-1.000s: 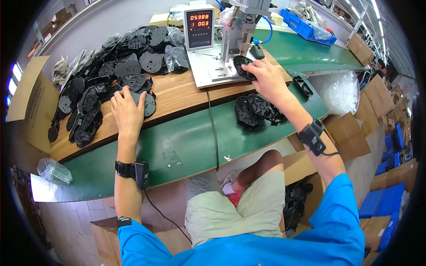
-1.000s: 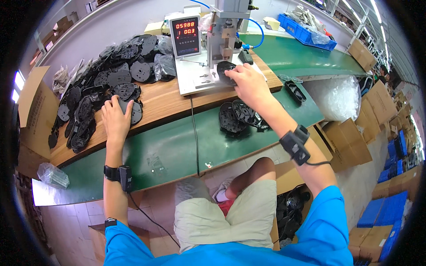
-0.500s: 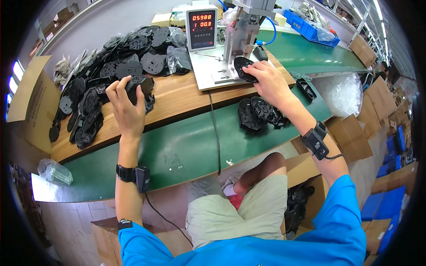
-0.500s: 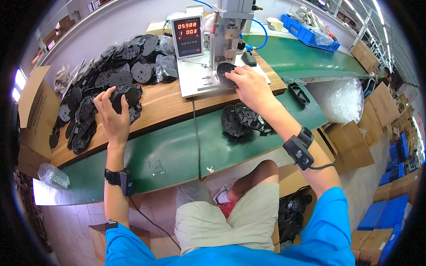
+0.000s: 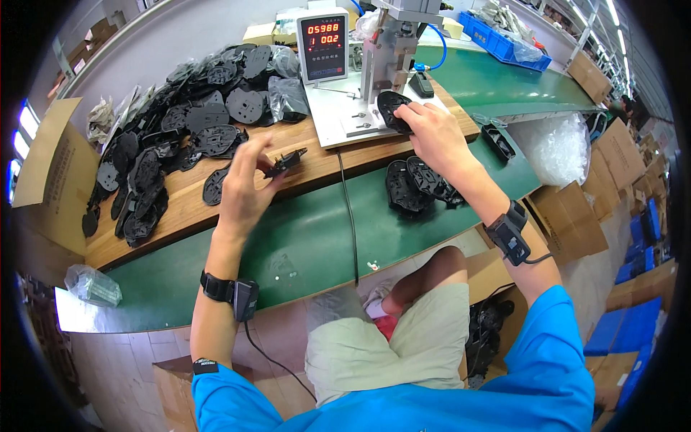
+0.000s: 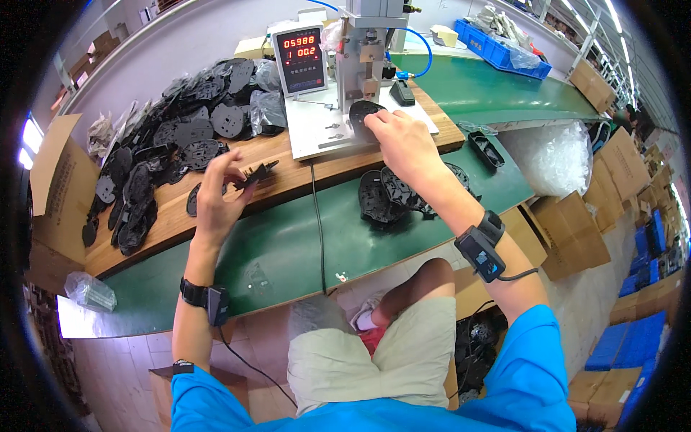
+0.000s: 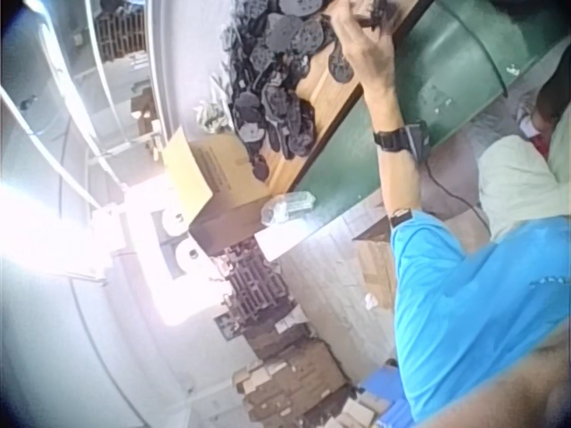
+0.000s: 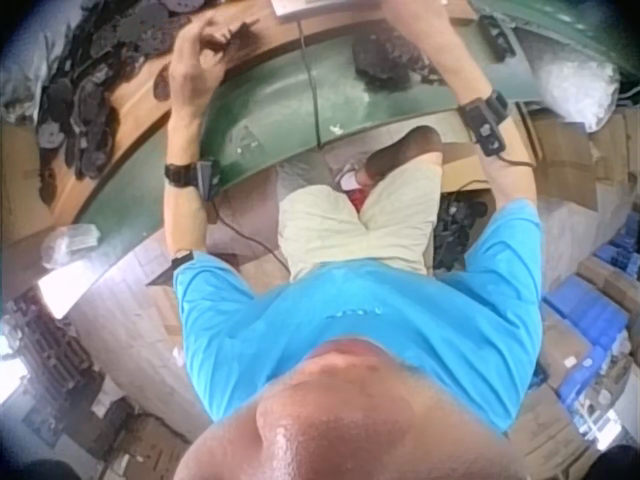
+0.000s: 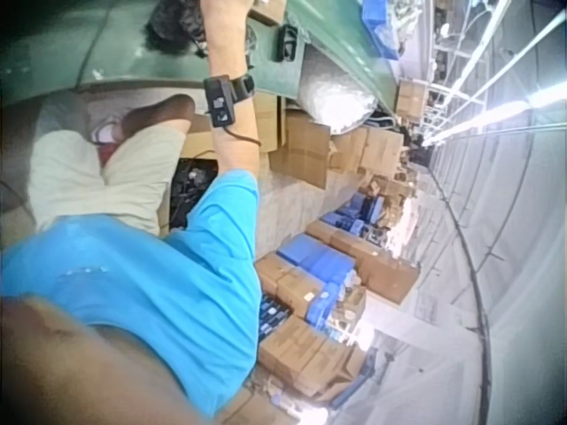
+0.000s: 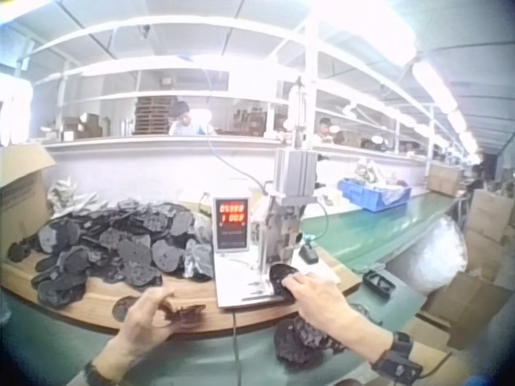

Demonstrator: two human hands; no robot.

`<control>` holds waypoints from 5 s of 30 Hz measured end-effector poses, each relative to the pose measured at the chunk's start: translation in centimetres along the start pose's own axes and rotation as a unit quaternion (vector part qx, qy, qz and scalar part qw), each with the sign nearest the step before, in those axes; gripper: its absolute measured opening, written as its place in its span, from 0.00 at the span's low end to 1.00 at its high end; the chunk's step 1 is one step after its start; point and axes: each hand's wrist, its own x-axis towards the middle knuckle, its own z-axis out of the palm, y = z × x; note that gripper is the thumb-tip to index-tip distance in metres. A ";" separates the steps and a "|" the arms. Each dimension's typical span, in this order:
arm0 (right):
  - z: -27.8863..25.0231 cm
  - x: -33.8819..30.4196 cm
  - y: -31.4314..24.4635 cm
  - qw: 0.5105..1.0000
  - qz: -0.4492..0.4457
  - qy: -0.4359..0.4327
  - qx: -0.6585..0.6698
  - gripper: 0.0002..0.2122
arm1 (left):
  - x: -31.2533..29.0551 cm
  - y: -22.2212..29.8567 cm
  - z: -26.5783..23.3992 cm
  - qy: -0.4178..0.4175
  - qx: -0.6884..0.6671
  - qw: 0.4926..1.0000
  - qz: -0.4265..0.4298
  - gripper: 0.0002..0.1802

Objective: Operating a pneumatic press machine to join plastic component housings on an electronics assembly line.

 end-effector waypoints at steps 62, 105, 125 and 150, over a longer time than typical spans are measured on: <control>-0.9 -1.9 2.5 0.977 0.019 0.144 0.157 0.15 | 5.3 7.7 4.1 -0.092 0.152 0.968 0.180 0.30; 0.3 0.2 0.6 0.995 0.071 0.018 0.070 0.16 | 3.2 -0.1 3.2 -0.175 0.504 0.796 -0.285 0.32; 0.5 -0.3 0.9 0.994 0.072 0.026 0.080 0.16 | 1.4 4.1 2.8 -0.136 0.142 0.977 -0.079 0.23; 0.6 -0.9 0.7 0.987 0.042 0.117 0.098 0.13 | 4.9 7.3 6.2 -0.077 0.187 0.974 0.104 0.25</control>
